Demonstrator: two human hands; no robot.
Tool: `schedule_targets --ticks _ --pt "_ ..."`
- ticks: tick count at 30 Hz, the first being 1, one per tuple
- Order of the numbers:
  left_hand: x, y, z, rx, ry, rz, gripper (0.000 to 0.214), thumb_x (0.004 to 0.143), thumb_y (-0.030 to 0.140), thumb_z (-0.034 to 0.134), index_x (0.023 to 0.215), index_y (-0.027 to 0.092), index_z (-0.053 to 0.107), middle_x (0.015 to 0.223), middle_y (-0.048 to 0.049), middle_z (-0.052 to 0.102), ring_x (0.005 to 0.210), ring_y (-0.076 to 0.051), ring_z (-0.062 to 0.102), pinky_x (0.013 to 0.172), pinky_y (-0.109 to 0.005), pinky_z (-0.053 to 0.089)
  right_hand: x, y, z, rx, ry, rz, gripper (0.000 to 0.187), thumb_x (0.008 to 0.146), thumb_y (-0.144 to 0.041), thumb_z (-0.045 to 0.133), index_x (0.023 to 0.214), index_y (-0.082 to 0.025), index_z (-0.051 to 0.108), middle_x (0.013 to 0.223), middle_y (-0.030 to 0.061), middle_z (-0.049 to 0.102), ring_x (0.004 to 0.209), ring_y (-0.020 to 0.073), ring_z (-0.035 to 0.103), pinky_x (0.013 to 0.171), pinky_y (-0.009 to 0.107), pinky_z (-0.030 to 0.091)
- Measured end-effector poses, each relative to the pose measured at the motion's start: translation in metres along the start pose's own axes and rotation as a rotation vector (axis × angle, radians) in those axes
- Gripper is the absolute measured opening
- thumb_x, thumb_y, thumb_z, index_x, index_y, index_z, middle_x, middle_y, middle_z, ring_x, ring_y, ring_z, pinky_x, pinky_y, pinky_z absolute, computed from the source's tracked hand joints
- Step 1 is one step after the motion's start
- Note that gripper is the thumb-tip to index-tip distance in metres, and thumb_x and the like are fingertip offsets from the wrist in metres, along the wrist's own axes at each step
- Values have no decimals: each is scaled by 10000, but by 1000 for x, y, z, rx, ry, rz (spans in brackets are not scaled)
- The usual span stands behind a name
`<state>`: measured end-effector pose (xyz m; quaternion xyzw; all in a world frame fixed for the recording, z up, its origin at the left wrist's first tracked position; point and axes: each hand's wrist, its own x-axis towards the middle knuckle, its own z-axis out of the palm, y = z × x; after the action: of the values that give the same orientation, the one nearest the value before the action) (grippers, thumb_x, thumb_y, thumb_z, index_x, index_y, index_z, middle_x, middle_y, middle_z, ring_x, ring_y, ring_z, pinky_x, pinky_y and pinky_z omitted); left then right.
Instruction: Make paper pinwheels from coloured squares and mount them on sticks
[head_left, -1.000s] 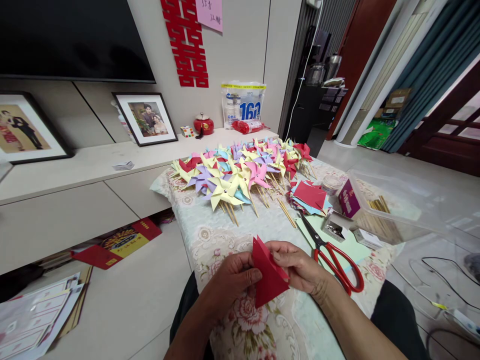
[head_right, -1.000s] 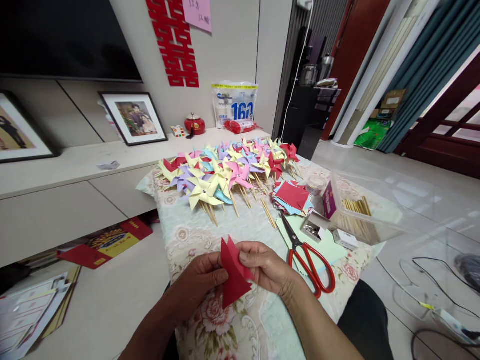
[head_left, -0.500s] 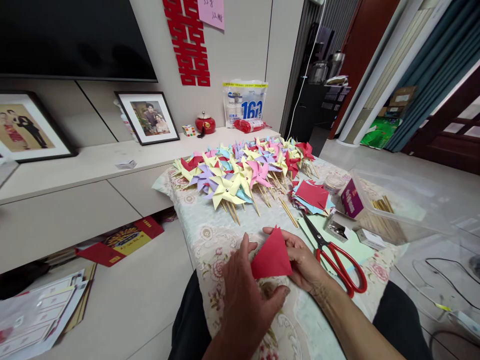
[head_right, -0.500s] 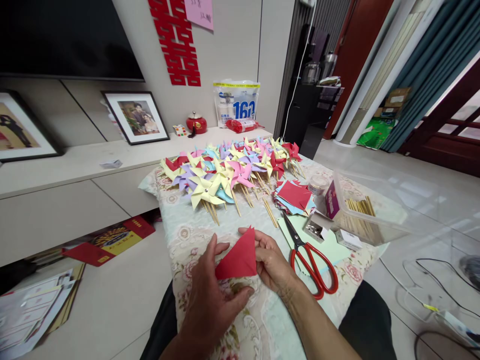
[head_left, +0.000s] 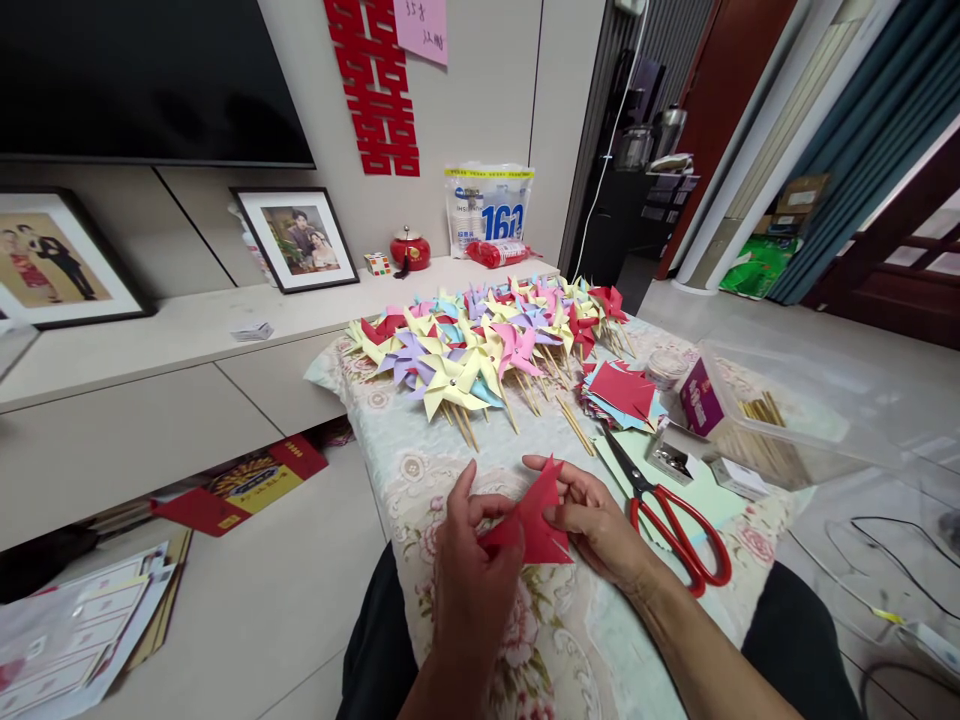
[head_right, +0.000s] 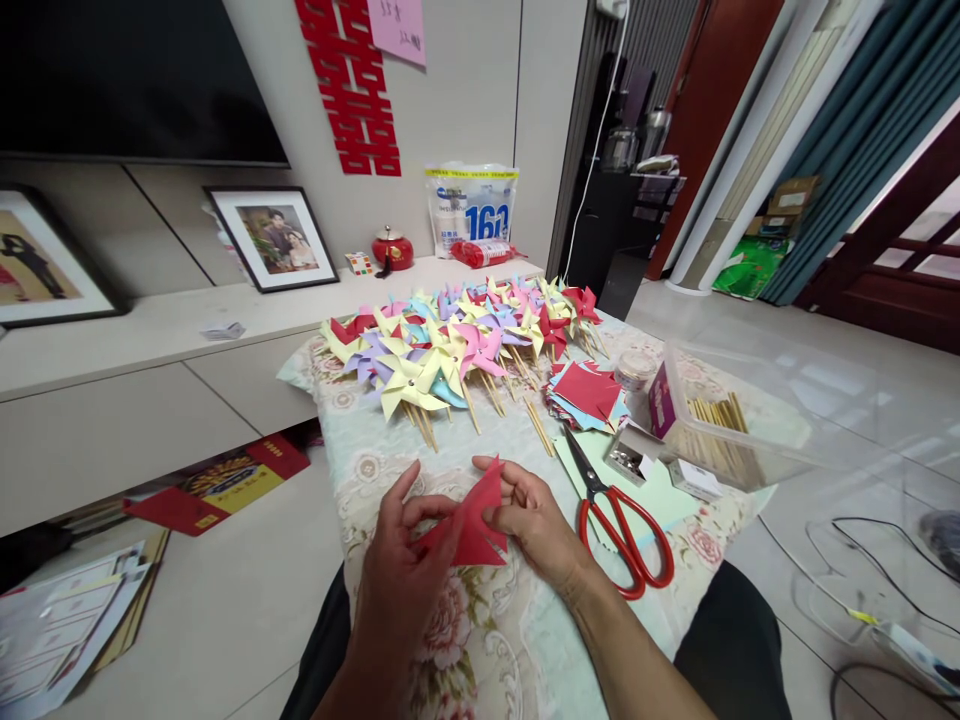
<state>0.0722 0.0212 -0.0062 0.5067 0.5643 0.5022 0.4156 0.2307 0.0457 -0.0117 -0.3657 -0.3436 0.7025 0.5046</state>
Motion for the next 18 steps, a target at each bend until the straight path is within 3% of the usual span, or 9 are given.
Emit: schedule_targets --ticks 4,8,14,18 --pt "15 3 -6 -180 -98 -194 572 745 321 746 1270 193 559 948 -69 762 888 -270 700 774 -362 554 -1 -4 1 15 -94 -26 528 711 -116 735 1228 -197 667 966 52 764 763 176 701 733 295 517" --pt "22 10 -7 -349 -190 -282 388 714 317 776 1049 177 637 878 -46 771 773 -233 705 707 -333 565 -1 -6 2 23 -134 -55 460 772 -170 755 1223 -188 668 1043 85 762 837 205 717 786 335 536" --pt "25 15 5 -306 -248 -275 344 689 225 752 1008 166 636 897 -57 783 744 -220 710 669 -305 560 -1 -4 -3 -6 88 -5 681 653 -228 889 1273 -191 610 990 55 762 874 198 702 807 316 525" --pt "28 7 13 -290 -255 -242 328 661 211 751 970 156 657 864 -60 788 726 -222 709 647 -293 547 0 -4 -6 -43 161 10 701 637 -218 879 1280 -178 604 924 24 743 799 176 678 756 294 510"
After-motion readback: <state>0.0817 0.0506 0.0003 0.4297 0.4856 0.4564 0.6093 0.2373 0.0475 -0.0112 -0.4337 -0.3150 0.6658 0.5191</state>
